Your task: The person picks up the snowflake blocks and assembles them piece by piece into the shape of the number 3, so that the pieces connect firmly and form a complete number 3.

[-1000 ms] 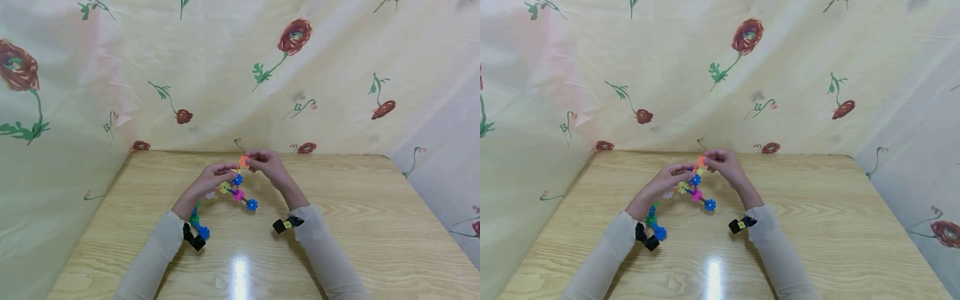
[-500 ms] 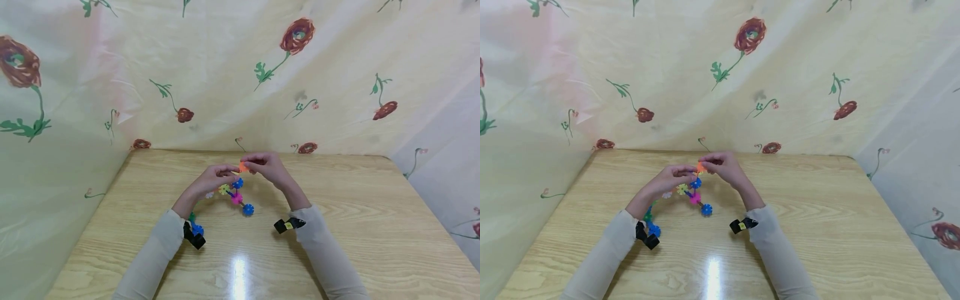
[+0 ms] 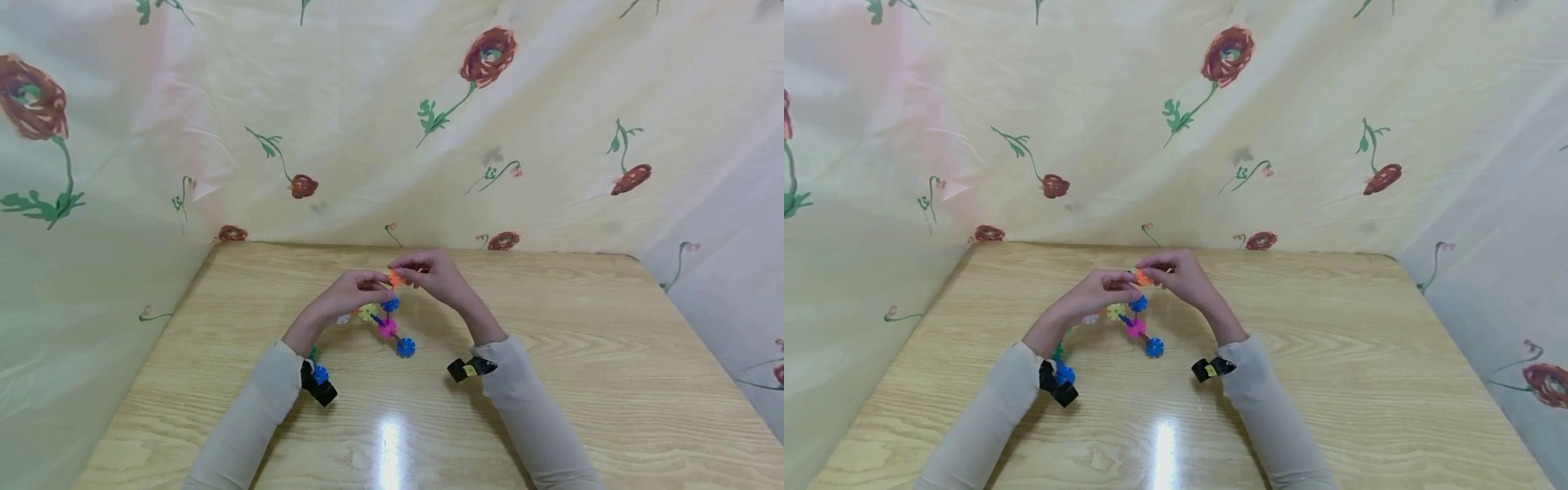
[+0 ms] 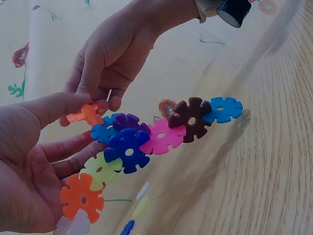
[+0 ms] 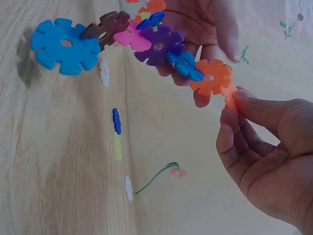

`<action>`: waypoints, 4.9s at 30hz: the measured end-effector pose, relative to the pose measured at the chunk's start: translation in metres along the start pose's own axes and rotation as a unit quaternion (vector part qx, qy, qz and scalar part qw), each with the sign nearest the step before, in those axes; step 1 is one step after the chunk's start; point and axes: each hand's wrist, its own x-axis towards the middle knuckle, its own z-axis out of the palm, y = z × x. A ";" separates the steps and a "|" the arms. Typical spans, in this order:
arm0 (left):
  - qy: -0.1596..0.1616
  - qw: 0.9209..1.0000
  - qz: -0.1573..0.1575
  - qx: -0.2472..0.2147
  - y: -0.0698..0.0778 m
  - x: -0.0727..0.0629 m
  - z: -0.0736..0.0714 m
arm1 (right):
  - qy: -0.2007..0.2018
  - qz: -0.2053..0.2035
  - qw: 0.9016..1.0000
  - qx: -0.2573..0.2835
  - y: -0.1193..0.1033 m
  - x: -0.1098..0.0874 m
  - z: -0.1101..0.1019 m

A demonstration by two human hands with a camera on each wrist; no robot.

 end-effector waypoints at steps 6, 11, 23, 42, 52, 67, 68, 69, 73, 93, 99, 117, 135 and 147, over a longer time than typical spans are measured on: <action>0.032 0.999 0.005 0.010 -0.001 0.000 0.002 | 0.010 0.012 1.000 0.006 0.001 0.000 0.002; 0.043 0.999 0.021 0.024 0.000 0.000 0.004 | 0.003 -0.001 1.000 0.006 0.001 0.001 0.002; 0.042 0.998 0.039 0.025 0.003 -0.005 -0.004 | 0.030 0.017 0.999 0.035 -0.004 0.002 0.012; 0.106 0.990 -0.036 -0.089 0.002 -0.007 -0.031 | -0.104 0.108 0.988 -0.042 0.020 0.023 0.003; 0.089 0.994 -0.006 -0.065 -0.011 -0.003 -0.035 | -0.171 0.095 0.968 -0.156 0.045 0.044 0.014; 0.064 0.991 0.002 -0.114 -0.015 0.001 -0.025 | -0.153 0.123 0.962 -0.190 0.050 0.052 0.023; 0.061 0.991 0.004 -0.118 -0.015 0.001 -0.024 | -0.152 0.123 0.962 -0.193 0.050 0.052 0.023; 0.058 0.991 0.007 -0.119 -0.015 0.001 -0.024 | -0.150 0.122 0.961 -0.196 0.051 0.052 0.024; 0.052 0.990 0.015 -0.129 -0.015 0.004 -0.021 | -0.147 0.119 0.961 -0.204 0.053 0.053 0.024; 0.077 0.979 0.007 -0.187 -0.014 0.010 -0.010 | 0.021 0.140 0.989 0.047 0.050 0.023 0.006; 0.079 0.979 -0.010 -0.188 -0.013 0.009 -0.009 | 0.069 0.118 0.986 0.098 0.034 0.016 0.001; 0.074 0.986 -0.030 -0.146 -0.007 0.006 -0.004 | 0.068 0.016 0.993 0.092 0.015 0.013 0.010; 0.093 0.987 -0.008 -0.133 -0.004 0.005 -0.004 | 0.079 -0.006 0.991 0.105 0.009 0.012 0.018; 0.097 0.985 0.005 -0.142 -0.003 0.002 -0.003 | 0.092 0.010 0.991 0.098 0.005 0.010 0.021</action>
